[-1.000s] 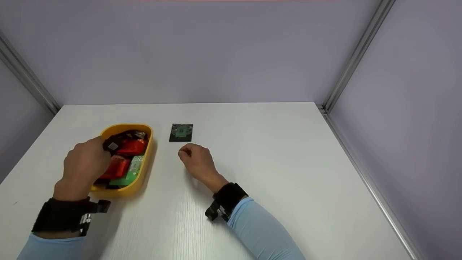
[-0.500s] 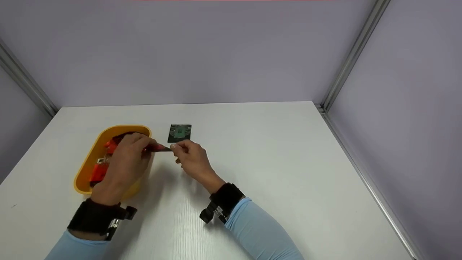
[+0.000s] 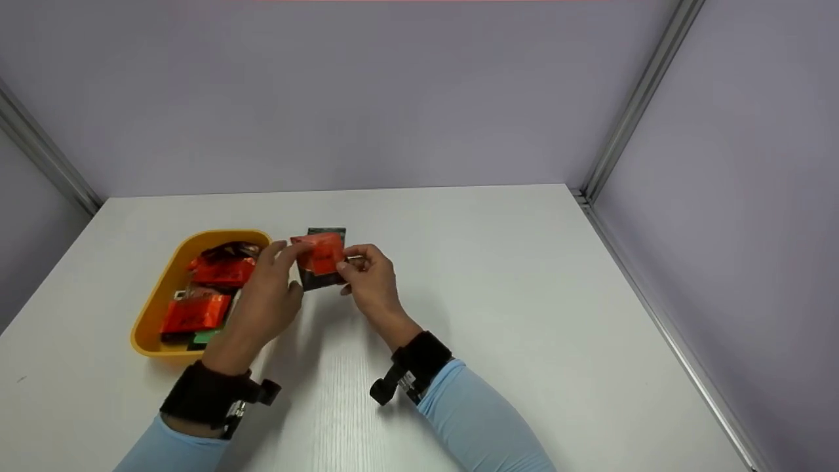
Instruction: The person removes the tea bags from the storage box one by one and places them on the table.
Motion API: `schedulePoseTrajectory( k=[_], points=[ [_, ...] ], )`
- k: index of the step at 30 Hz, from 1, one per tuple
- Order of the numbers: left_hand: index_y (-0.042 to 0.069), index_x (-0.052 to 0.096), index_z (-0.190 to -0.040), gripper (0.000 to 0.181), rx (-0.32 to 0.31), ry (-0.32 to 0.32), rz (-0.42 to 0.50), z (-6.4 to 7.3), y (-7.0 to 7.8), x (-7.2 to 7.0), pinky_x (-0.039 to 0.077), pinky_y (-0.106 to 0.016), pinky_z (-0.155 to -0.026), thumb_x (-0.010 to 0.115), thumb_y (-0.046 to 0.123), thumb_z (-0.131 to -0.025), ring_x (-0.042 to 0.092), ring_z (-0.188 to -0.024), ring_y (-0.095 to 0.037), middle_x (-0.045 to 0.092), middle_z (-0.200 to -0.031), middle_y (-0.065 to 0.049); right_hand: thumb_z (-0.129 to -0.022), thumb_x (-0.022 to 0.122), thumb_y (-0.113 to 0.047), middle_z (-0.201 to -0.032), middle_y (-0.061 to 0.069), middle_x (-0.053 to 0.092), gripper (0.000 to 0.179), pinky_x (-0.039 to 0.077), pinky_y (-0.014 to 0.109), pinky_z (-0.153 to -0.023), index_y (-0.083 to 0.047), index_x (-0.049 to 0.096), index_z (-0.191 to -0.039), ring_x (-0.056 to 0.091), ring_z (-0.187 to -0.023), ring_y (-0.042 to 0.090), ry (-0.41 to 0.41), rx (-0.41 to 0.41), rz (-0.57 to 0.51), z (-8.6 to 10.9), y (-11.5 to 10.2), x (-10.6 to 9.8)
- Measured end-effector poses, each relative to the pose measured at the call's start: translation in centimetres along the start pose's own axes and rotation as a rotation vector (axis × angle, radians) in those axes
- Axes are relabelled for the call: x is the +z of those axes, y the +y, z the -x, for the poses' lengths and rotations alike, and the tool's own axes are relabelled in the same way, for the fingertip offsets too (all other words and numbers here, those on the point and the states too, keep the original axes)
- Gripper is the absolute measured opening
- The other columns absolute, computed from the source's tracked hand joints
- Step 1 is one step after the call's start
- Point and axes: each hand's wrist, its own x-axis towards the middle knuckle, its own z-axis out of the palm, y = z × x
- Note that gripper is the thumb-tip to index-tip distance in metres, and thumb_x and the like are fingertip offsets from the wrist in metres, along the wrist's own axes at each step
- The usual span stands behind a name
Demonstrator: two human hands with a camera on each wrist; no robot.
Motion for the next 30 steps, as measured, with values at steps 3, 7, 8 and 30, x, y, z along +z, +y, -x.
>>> schedulePoseTrajectory(
  k=[3, 7, 8, 30],
  points=[
    [0.011, 0.05, -0.149, 0.058, -0.136, -0.139, 0.099, -0.6, 1.4, 0.2, 0.055, -0.048, -0.093, 0.065, 0.001, -0.094, 0.064, -0.114, -0.035, 0.048, -0.147, -0.023, -0.096, 0.069, -0.002, -0.096, 0.011, 0.065, 0.018, 0.057, 0.028, -0.063, -0.003, 0.063, -0.113, 0.065, -0.076, 0.02, 0.072, -0.071, 0.047, -0.4, 0.0, -0.5],
    [0.008, 0.057, -0.143, 0.048, -0.199, -0.137, 0.209, -2.2, 2.3, 0.9, 0.051, -0.044, -0.102, 0.067, 0.005, -0.097, 0.058, -0.127, -0.03, 0.056, -0.141, -0.017, -0.096, 0.069, -0.001, -0.101, 0.013, 0.066, 0.019, 0.058, 0.03, -0.065, -0.002, 0.064, -0.114, 0.066, -0.08, 0.022, 0.077, -0.125, 0.093, -1.0, 0.1, -1.1],
    [0.008, 0.059, -0.141, 0.046, -0.198, -0.115, 0.218, -2.6, 2.3, 1.1, 0.052, -0.043, -0.102, 0.068, 0.003, -0.096, 0.059, -0.127, -0.03, 0.058, -0.139, -0.016, -0.095, 0.069, 0.0, -0.102, 0.013, 0.067, 0.02, 0.058, 0.029, -0.065, -0.002, 0.064, -0.115, 0.067, -0.08, 0.022, 0.07, -0.132, 0.106, -1.1, 0.0, -1.3],
    [-0.007, 0.059, -0.132, 0.034, 0.045, -0.249, -0.314, -4.1, 0.5, 10.1, 0.054, -0.053, -0.094, 0.059, 0.007, -0.102, 0.056, -0.124, -0.041, 0.059, -0.13, -0.024, -0.095, 0.066, -0.005, -0.099, 0.011, 0.074, 0.014, 0.057, 0.034, -0.075, -0.002, 0.073, -0.107, 0.07, -0.087, 0.021, 0.162, -0.035, 0.705, -7.7, 3.7, -3.5]
  ],
)
